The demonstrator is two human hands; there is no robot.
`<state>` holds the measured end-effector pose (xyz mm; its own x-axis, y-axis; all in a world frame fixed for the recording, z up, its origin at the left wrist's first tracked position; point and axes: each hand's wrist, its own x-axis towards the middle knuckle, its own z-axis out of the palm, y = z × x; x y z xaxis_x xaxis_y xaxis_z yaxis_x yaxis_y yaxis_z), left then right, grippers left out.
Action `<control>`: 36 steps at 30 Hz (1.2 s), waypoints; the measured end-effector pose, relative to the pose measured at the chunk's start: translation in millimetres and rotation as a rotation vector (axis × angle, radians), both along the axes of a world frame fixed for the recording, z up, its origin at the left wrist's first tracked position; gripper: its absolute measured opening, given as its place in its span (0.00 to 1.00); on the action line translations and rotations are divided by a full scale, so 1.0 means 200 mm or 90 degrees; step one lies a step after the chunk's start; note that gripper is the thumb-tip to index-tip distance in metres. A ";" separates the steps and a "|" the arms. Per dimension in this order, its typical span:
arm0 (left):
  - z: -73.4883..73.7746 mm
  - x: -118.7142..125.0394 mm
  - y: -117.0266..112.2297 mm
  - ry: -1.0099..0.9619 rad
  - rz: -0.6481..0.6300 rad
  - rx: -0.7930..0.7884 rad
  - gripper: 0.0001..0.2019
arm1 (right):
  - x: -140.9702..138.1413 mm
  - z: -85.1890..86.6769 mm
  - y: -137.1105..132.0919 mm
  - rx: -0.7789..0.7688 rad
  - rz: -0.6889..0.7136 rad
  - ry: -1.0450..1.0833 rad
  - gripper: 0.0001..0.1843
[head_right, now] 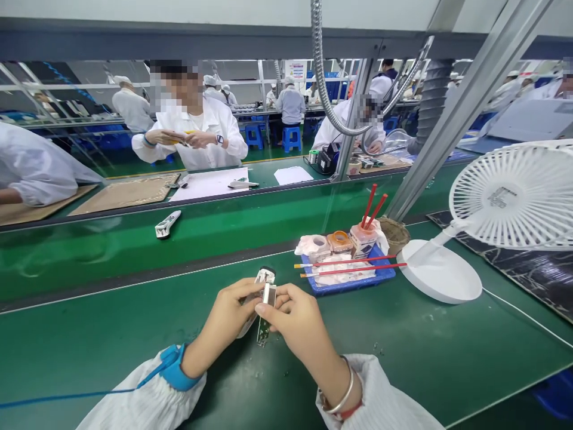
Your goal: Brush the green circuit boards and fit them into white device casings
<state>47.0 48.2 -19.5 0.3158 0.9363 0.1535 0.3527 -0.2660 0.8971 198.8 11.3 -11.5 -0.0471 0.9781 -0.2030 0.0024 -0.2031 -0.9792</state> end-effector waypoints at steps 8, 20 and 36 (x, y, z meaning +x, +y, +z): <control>0.03 0.03 0.00 0.020 0.013 -0.078 0.13 | -0.05 -0.07 0.00 0.083 -0.071 -0.158 0.15; 0.04 0.03 -0.03 -0.096 -0.050 -0.182 0.17 | -0.03 -0.05 0.00 0.111 -0.137 -0.215 0.16; -0.04 0.02 0.00 -0.523 -0.197 -0.564 0.14 | 0.06 -0.01 0.01 0.152 -0.121 -0.274 0.22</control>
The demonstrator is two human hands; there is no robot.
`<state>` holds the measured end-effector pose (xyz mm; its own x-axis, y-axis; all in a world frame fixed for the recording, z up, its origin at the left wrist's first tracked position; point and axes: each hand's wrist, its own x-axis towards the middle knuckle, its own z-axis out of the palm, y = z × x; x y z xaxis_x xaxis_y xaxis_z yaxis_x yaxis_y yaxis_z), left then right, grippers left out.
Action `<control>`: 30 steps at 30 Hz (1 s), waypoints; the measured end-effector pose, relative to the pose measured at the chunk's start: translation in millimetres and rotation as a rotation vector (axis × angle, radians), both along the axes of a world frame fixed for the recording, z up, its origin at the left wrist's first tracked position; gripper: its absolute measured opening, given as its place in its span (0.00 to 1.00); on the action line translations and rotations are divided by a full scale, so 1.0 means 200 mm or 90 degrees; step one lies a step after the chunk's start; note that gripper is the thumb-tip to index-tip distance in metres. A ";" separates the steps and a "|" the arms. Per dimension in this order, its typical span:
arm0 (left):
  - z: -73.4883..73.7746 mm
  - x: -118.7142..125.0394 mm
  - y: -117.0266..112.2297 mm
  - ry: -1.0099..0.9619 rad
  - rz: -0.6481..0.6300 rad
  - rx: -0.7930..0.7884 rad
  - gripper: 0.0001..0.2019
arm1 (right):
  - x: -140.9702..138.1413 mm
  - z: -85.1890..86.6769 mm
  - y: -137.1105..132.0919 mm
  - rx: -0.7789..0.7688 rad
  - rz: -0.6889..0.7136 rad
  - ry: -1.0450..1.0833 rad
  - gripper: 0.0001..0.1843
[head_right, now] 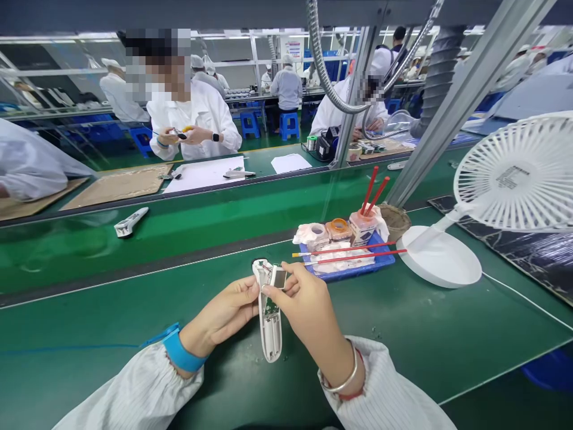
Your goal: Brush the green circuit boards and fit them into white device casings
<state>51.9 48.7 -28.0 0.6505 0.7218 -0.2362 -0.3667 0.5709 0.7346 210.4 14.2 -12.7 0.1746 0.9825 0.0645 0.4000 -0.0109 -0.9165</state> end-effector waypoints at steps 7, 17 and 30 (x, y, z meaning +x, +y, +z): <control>0.01 0.00 0.00 0.024 -0.004 -0.016 0.14 | -0.01 0.03 -0.01 -0.018 0.019 -0.038 0.20; 0.03 -0.01 -0.01 0.028 -0.008 0.011 0.14 | -0.04 0.04 -0.01 0.024 0.028 -0.141 0.19; 0.02 -0.01 0.00 0.005 -0.016 -0.009 0.14 | -0.05 0.01 -0.02 0.074 0.050 -0.227 0.19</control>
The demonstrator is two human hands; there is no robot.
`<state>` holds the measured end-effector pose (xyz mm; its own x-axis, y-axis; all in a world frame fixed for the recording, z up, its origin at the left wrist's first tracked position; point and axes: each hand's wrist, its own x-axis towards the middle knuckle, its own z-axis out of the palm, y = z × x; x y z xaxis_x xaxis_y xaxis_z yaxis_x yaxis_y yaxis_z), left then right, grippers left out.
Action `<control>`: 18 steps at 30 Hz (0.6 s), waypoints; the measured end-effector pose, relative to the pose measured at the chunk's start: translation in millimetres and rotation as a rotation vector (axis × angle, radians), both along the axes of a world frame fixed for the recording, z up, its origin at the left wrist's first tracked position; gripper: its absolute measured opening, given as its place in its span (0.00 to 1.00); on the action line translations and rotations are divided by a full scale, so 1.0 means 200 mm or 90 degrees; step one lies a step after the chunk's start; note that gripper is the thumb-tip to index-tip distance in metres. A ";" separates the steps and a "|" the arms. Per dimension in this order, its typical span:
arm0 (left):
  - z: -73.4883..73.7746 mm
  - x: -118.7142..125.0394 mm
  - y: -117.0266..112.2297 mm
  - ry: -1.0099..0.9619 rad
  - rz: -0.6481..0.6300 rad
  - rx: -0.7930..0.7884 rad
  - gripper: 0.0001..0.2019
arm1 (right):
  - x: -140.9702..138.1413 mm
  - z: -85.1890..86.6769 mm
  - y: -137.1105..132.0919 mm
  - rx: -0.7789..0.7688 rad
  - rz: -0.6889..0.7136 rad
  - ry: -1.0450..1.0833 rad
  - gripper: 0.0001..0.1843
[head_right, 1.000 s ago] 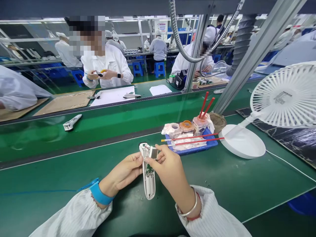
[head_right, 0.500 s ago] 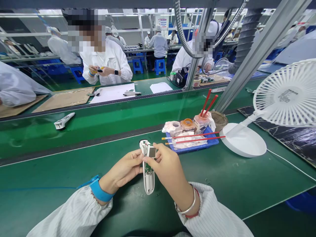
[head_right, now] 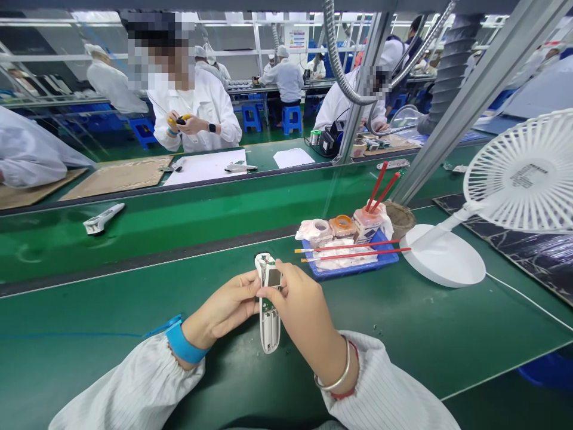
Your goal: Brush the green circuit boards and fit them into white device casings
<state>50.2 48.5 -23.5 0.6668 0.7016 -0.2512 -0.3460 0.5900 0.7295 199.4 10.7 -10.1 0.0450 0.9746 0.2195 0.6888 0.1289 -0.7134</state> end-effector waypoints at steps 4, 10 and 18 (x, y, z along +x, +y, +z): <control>-0.01 0.00 -0.01 0.003 -0.003 0.013 0.17 | -0.01 -0.03 -0.02 0.039 0.006 -0.054 0.19; 0.03 -0.03 -0.02 0.022 0.043 0.016 0.39 | -0.01 -0.06 -0.05 0.129 0.030 -0.140 0.22; 0.08 -0.01 -0.05 0.112 0.059 0.129 0.38 | -0.01 -0.11 -0.08 0.224 0.069 -0.113 0.20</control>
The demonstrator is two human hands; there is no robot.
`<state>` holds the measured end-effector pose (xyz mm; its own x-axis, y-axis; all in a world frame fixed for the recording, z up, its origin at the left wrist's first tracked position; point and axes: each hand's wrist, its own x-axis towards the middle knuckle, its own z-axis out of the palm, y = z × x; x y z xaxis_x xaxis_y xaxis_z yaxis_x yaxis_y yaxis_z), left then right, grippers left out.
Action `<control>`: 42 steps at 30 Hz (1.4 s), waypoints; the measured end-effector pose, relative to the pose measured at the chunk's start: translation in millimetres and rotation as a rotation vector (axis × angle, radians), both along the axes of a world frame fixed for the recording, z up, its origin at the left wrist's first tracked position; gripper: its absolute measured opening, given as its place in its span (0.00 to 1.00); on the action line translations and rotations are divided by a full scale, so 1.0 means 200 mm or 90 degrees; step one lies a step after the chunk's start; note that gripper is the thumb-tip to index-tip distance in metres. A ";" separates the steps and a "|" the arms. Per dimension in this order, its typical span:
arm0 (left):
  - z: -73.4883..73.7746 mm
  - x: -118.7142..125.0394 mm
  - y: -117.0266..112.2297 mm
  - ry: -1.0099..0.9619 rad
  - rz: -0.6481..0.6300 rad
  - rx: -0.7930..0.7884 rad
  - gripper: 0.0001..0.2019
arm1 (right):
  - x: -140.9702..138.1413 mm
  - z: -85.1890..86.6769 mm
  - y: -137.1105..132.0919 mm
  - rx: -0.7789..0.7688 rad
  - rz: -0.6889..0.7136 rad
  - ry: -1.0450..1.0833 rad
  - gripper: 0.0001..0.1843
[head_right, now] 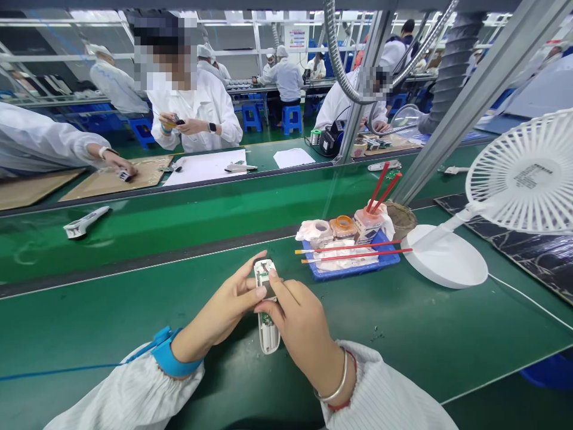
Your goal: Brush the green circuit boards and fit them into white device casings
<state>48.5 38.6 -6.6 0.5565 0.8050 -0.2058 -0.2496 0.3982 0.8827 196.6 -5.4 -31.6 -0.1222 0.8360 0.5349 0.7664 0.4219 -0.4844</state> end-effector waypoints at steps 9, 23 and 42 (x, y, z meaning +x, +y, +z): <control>0.02 0.01 0.00 -0.014 0.023 0.007 0.38 | 0.03 0.04 0.00 -0.013 0.007 0.133 0.22; 0.04 -0.03 0.00 0.360 0.064 0.467 0.16 | 0.05 0.11 -0.02 -0.048 0.048 0.157 0.19; 0.07 0.00 -0.05 0.456 0.058 0.556 0.11 | 0.07 0.14 -0.01 0.064 0.023 0.075 0.14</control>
<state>48.4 27.9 7.2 0.4682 0.8610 0.1989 0.4280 -0.4179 0.8014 210.0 -6.6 -2.7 -0.0825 0.7736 0.6283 0.6900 0.4992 -0.5241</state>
